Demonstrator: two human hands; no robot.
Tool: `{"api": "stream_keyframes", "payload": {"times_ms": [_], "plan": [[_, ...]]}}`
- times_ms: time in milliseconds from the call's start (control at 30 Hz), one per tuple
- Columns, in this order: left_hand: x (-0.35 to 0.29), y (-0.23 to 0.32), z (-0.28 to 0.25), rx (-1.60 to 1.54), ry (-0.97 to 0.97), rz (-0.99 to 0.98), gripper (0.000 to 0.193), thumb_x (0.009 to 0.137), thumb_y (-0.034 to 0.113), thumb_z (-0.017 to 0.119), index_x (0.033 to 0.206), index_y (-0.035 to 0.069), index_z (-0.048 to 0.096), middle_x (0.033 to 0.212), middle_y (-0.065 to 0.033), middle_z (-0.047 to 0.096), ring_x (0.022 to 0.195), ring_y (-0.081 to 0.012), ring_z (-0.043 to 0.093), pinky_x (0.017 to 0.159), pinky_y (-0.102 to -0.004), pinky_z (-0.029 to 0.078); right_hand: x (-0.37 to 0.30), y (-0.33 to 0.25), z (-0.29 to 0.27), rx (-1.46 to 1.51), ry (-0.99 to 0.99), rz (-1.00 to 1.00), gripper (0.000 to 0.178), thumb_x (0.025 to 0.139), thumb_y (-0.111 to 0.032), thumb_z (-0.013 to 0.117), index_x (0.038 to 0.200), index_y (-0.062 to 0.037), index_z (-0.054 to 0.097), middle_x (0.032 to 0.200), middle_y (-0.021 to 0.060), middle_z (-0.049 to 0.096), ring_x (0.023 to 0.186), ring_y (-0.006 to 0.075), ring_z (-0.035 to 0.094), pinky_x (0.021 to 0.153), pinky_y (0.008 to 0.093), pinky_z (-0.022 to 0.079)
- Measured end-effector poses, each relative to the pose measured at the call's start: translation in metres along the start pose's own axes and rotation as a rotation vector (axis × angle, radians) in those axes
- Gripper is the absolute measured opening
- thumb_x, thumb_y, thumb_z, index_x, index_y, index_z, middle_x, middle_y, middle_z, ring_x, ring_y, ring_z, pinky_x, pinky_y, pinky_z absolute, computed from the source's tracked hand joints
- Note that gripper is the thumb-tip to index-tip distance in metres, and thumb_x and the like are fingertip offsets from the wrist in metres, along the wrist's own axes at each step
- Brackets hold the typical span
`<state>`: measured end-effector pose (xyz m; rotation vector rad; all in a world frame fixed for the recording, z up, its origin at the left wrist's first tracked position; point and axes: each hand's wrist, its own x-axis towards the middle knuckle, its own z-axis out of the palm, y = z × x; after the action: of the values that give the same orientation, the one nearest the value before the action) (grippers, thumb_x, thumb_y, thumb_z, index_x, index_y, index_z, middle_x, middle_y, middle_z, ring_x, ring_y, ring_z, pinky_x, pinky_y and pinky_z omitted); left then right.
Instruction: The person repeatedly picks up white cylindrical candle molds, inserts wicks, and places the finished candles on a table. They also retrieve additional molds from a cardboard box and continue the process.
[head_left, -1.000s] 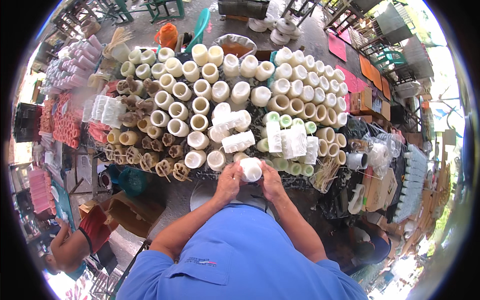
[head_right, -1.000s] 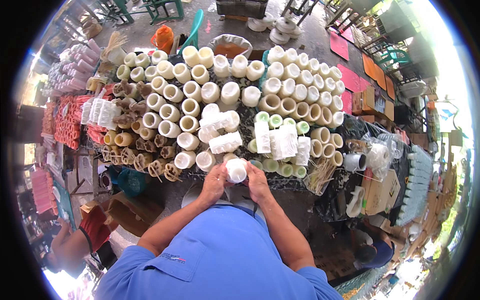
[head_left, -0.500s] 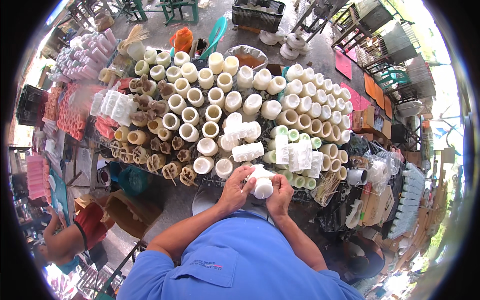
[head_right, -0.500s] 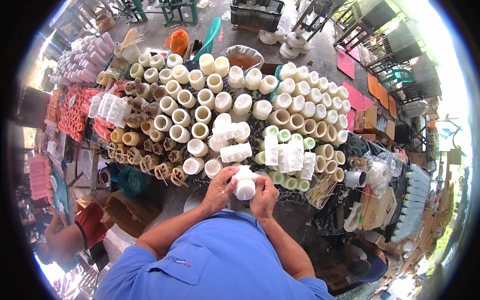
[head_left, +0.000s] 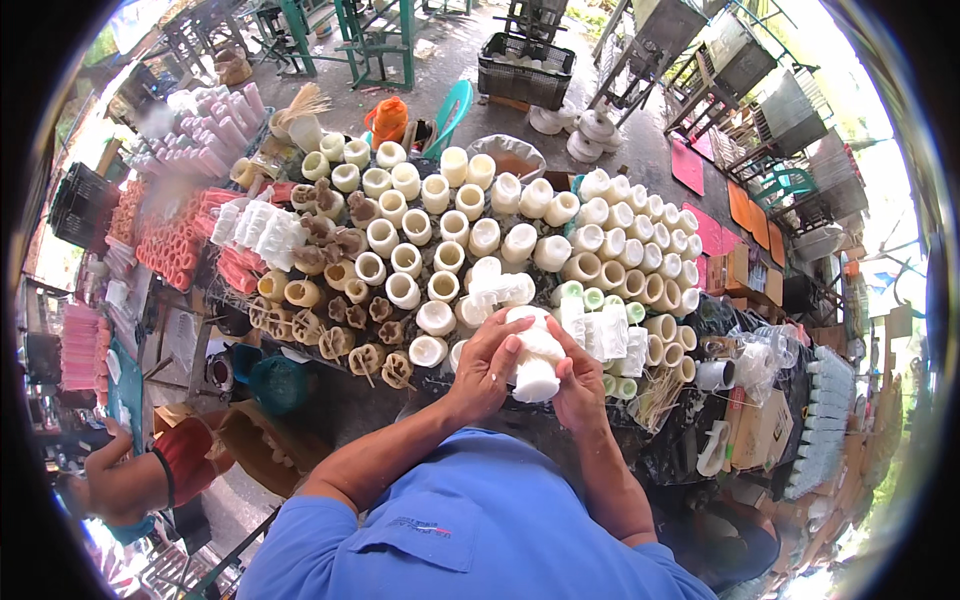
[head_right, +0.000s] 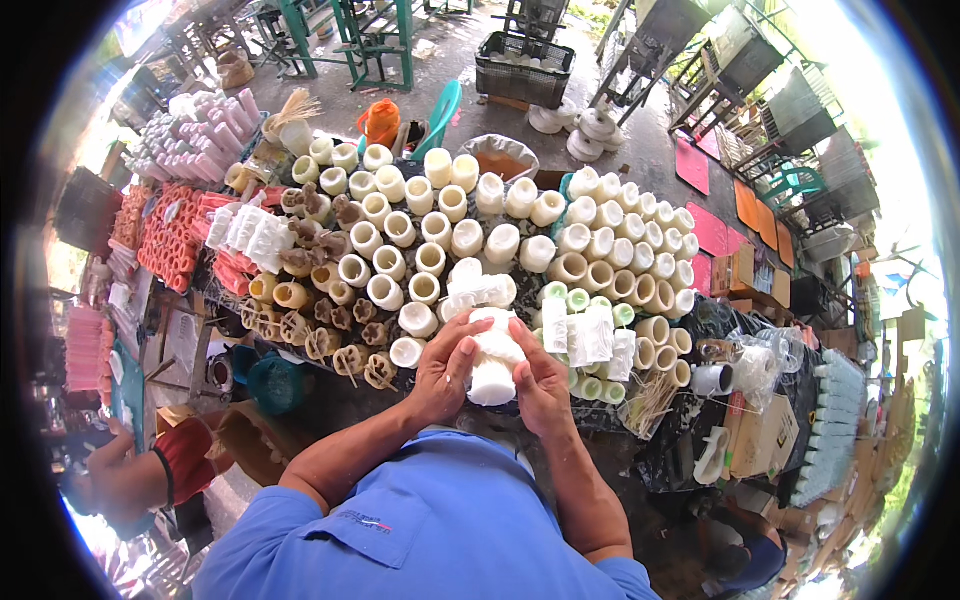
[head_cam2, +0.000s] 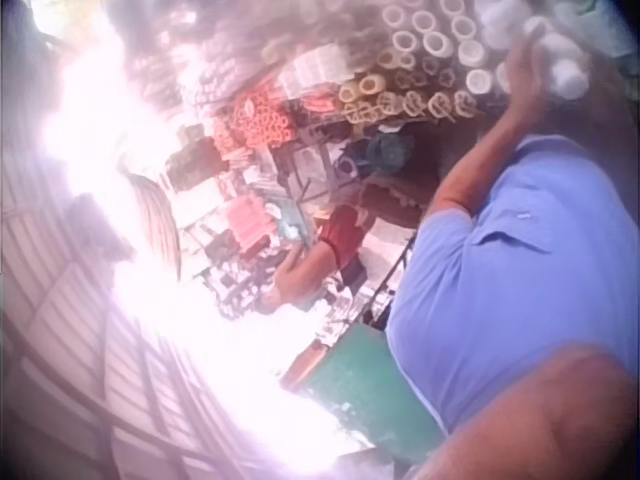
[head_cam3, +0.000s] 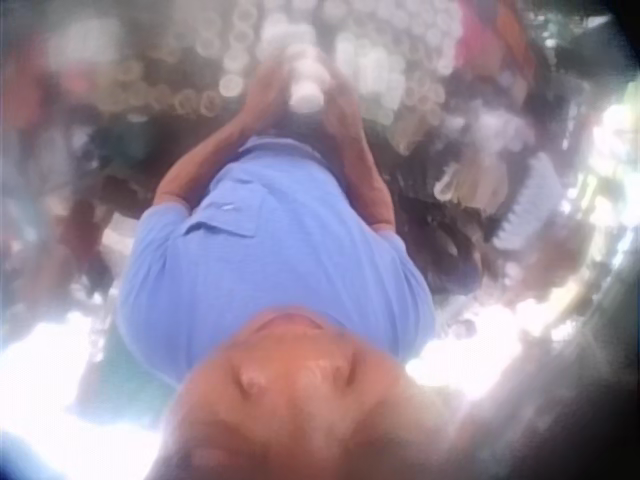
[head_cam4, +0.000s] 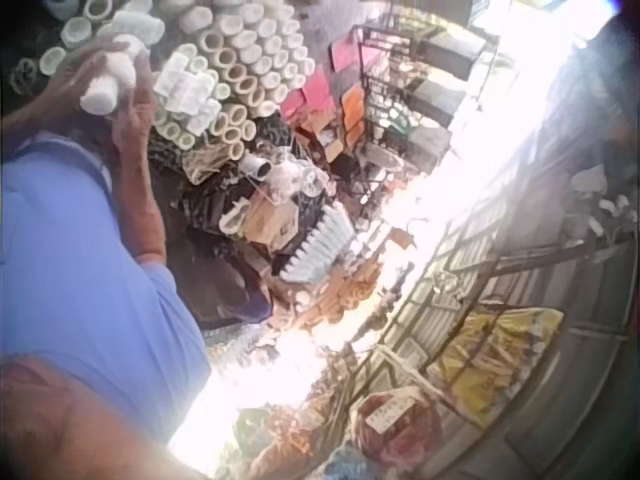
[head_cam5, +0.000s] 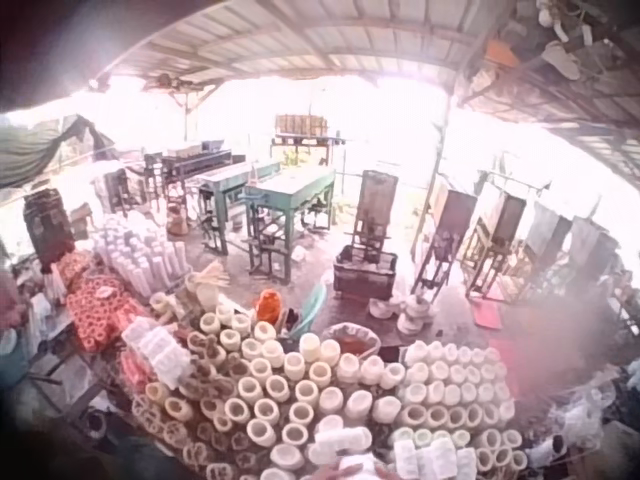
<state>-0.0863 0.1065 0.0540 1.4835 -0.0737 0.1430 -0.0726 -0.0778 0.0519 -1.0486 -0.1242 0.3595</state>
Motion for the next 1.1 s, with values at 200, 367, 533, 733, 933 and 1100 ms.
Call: {"api": "stream_keyframes", "payload": {"times_ms": [200,367,533,733,933,1100], "plan": [[0.006,0.017,-0.014,-0.038,0.053,-0.038,0.038,0.116,0.027,0.046,0.13,0.001,0.07,0.133,-0.0189,0.067,0.129,-0.0243,0.06,0.111,-0.0363,0.045,0.009,0.013,0.035,-0.244,0.2,-0.292,0.056,0.108,-0.042,0.063,0.14,0.0034,0.066,0.142,0.0174,0.066,0.126,0.0201,0.063,0.107,0.0345,0.05],[0.013,0.017,-0.02,-0.064,0.07,0.082,0.037,0.115,0.022,0.046,0.123,-0.004,0.07,0.126,-0.0149,0.071,0.116,-0.0209,0.065,0.104,-0.0345,0.049,0.021,0.008,0.052,0.06,0.332,-0.145,0.035,0.116,-0.022,0.046,0.112,0.0053,0.068,0.106,0.0137,0.075,0.085,0.0175,0.073,0.075,0.0324,0.063],[0.027,0.013,-0.025,-0.184,0.069,-0.025,0.036,0.115,0.024,0.05,0.122,-0.005,0.071,0.113,-0.0133,0.076,0.103,-0.017,0.069,0.092,-0.0315,0.054,0.042,0.011,0.062,0.106,0.451,-0.172,0.041,0.116,-0.03,0.045,0.117,0.0037,0.068,0.109,0.0144,0.075,0.095,0.0186,0.073,0.081,0.0339,0.063],[0.021,0.017,-0.026,-0.579,0.018,-0.363,0.044,0.118,0.029,0.041,0.144,-0.002,0.057,0.126,-0.0157,0.071,0.112,-0.0211,0.069,0.1,-0.0348,0.055,0.029,0.011,0.058,-0.229,0.321,-0.116,0.047,0.112,-0.041,0.055,0.129,0.0024,0.062,0.125,0.0116,0.068,0.11,0.0138,0.065,0.095,0.0278,0.053],[-0.003,0.03,-0.035,-0.787,-0.207,-0.229,0.057,0.115,0.033,0.047,0.16,-0.001,0.039,0.15,-0.0153,0.058,0.133,-0.024,0.061,0.113,-0.0387,0.049,0.0,0.0,0.067,-0.13,0.076,-0.217,0.071,0.105,-0.044,0.067,0.153,0.0042,0.047,0.154,0.0144,0.054,0.14,0.0203,0.052,0.117,0.0359,0.042],[-0.003,0.036,-0.03,-0.546,-0.062,-0.149,0.05,0.116,0.036,0.044,0.15,0.0,0.052,0.133,-0.0157,0.069,0.115,-0.0198,0.07,0.099,-0.0345,0.057,-0.006,0.01,0.082,-0.12,0.209,-0.387,0.054,0.109,-0.033,0.063,0.148,0.0023,0.054,0.156,0.0163,0.054,0.14,0.0231,0.054,0.117,0.038,0.044]]}}
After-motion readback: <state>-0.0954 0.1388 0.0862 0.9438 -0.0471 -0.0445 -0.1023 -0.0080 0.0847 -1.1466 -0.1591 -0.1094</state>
